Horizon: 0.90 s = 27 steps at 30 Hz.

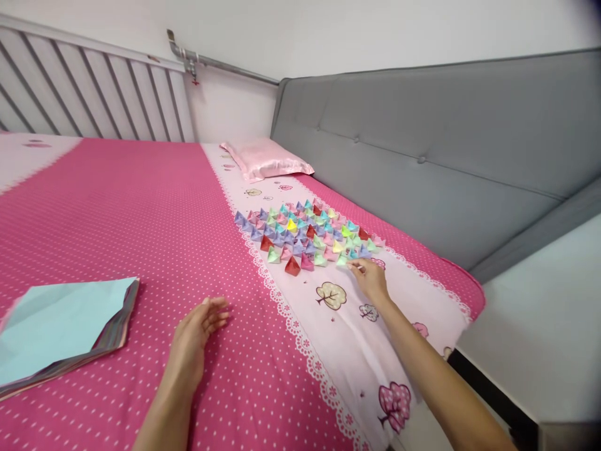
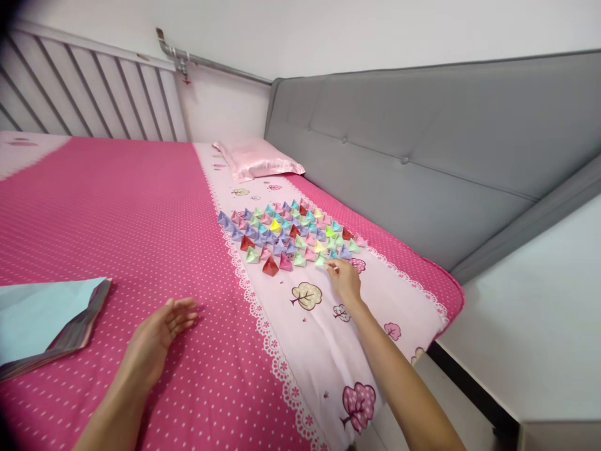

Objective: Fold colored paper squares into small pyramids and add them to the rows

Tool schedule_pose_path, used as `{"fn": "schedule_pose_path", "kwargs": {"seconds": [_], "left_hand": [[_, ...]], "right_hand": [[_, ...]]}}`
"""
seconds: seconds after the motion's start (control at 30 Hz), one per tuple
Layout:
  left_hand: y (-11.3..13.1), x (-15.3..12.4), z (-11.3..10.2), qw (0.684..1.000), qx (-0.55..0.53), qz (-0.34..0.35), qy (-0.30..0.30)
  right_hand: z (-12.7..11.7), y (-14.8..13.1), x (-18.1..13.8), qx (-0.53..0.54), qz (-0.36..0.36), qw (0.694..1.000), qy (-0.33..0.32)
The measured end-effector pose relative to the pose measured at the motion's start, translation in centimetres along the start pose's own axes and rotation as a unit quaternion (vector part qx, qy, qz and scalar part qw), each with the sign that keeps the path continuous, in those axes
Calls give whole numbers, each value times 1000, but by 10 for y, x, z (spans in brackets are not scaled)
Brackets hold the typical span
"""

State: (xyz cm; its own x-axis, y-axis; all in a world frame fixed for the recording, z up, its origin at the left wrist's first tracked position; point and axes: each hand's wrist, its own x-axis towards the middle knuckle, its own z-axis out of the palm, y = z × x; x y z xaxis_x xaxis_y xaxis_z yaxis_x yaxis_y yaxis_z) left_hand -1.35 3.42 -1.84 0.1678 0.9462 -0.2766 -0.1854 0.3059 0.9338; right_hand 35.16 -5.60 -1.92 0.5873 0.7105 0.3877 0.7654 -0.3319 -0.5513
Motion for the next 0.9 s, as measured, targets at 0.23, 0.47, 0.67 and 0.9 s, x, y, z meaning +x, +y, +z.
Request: {"fn": "schedule_pose_path", "kwargs": {"seconds": [0.23, 0.47, 0.67, 0.9], "left_hand": [[-1, -1, -1, 1000, 10, 9, -7], [1, -2, 1, 1000, 10, 14, 2], [0, -2, 0, 1000, 12, 23, -1], [-1, -1, -1, 1000, 13, 20, -5]], "right_hand": [[8, 11, 7, -58, 19, 998, -18], [11, 17, 8, -38, -8, 998, -50], [3, 16, 5, -60, 4, 998, -2], [3, 13, 4, -56, 21, 998, -13]]}}
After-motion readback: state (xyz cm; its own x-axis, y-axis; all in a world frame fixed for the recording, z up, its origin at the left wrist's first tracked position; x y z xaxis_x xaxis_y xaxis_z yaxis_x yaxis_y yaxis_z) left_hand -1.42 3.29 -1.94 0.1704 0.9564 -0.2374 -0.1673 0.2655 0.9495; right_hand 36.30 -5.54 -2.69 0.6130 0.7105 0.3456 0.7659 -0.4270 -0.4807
